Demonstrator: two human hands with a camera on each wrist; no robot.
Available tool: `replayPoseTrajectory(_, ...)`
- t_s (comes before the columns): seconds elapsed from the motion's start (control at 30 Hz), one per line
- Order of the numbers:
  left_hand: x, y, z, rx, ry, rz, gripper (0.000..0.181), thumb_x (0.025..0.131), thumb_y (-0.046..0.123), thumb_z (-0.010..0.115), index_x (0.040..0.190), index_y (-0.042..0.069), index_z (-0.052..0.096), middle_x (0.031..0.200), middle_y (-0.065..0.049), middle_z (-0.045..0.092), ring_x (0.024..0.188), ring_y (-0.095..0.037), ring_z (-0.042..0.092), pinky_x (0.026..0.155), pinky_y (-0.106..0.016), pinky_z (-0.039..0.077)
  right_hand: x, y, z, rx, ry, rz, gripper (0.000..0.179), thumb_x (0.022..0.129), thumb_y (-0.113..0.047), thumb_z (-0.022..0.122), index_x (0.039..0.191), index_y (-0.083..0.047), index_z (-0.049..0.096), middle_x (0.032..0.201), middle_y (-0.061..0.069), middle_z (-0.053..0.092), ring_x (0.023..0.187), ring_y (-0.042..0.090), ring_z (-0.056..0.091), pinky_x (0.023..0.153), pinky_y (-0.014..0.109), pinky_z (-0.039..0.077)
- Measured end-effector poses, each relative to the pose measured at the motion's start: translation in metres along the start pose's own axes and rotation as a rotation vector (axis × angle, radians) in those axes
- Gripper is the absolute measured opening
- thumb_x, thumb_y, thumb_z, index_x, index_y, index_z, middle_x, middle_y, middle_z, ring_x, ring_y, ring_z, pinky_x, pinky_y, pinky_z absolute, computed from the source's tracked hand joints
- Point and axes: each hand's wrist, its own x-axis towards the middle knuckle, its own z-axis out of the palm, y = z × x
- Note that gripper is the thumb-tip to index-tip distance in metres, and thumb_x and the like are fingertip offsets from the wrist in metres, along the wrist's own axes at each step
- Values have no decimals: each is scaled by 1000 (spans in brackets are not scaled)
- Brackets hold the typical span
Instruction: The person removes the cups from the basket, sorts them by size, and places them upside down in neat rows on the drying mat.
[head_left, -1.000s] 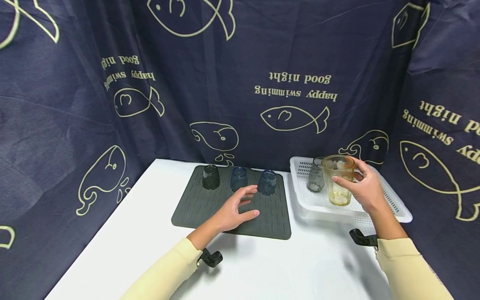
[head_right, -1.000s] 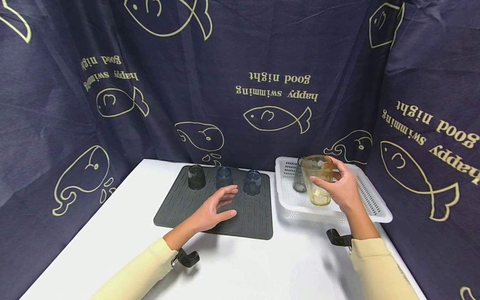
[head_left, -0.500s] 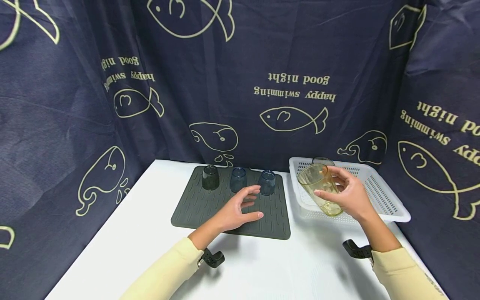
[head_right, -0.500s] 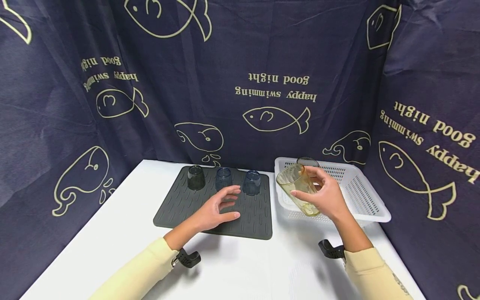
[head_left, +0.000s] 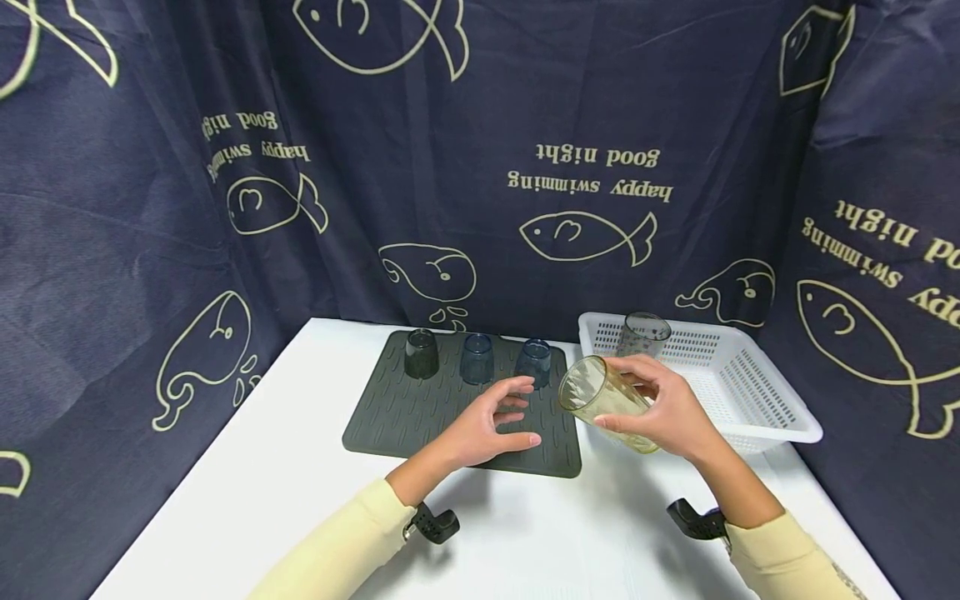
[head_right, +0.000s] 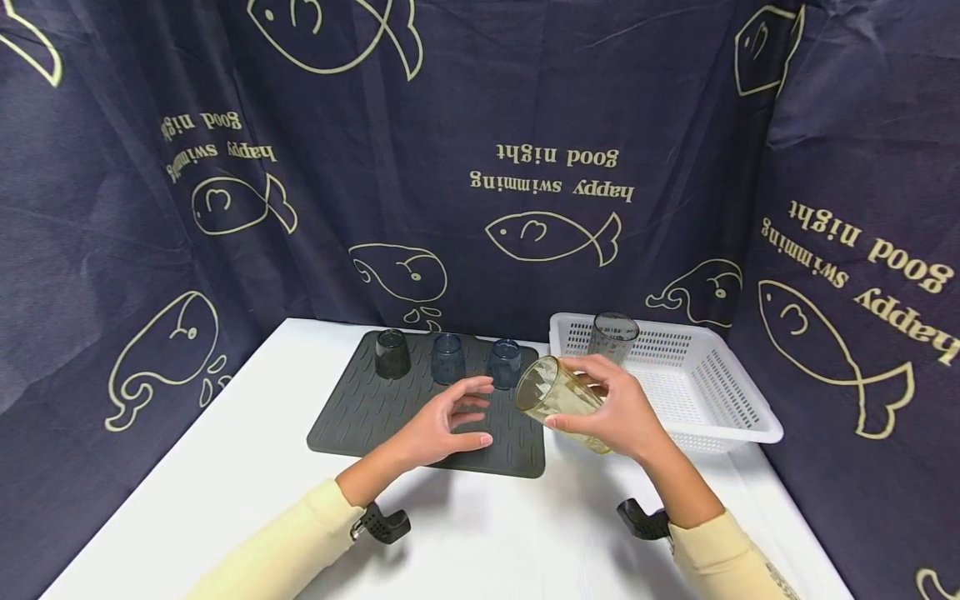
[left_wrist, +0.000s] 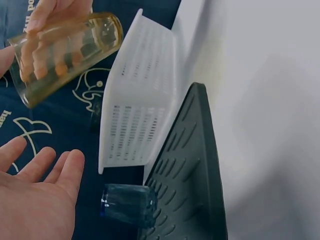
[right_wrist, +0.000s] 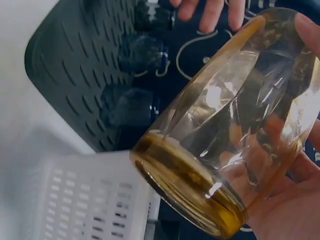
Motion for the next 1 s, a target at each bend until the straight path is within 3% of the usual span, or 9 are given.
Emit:
replayPoseTrajectory(0.27, 1, -1, 8, -10, 6, -6, 78, 90, 17, 79, 156, 18, 38, 154, -10, 45, 136, -29, 54, 114, -31, 49, -5, -7, 17, 10, -75, -23, 75, 63, -33, 100, 131, -20, 70, 124, -3, 71, 99, 8, 64, 84, 21, 56)
replayPoseTrajectory(0.5, 1, 1, 14, -22, 2, -20, 80, 88, 15, 80, 157, 16, 38, 154, -13, 45, 133, -31, 55, 113, -39, 50, -8, -10, 30, -18, -104, -80, 75, 62, -42, 99, 128, -20, 71, 123, -3, 73, 103, 8, 67, 86, 25, 58)
replayPoseTrajectory(0.7, 1, 2, 19, -20, -1, 2, 83, 86, 11, 82, 156, 12, 38, 152, -16, 45, 129, -35, 57, 109, -30, 52, -11, -17, 36, -51, -116, -110, 77, 62, -50, 97, 128, -18, 72, 124, -4, 73, 108, 11, 68, 87, 27, 59)
replayPoseTrajectory(0.83, 0, 2, 21, -26, 5, 19, 83, 84, 9, 83, 155, 12, 40, 152, -15, 46, 126, -36, 58, 107, -31, 54, -12, -20, 39, -69, -118, -142, 79, 61, -50, 97, 128, -16, 72, 122, -5, 73, 108, 11, 68, 87, 27, 59)
replayPoseTrajectory(1.0, -2, 1, 22, -29, 26, 38, 80, 83, 10, 84, 152, 12, 45, 148, -12, 51, 120, -26, 62, 105, -34, 56, -12, -22, 41, -81, -110, -175, 78, 61, -51, 97, 128, -16, 72, 121, -5, 73, 108, 11, 68, 86, 29, 60)
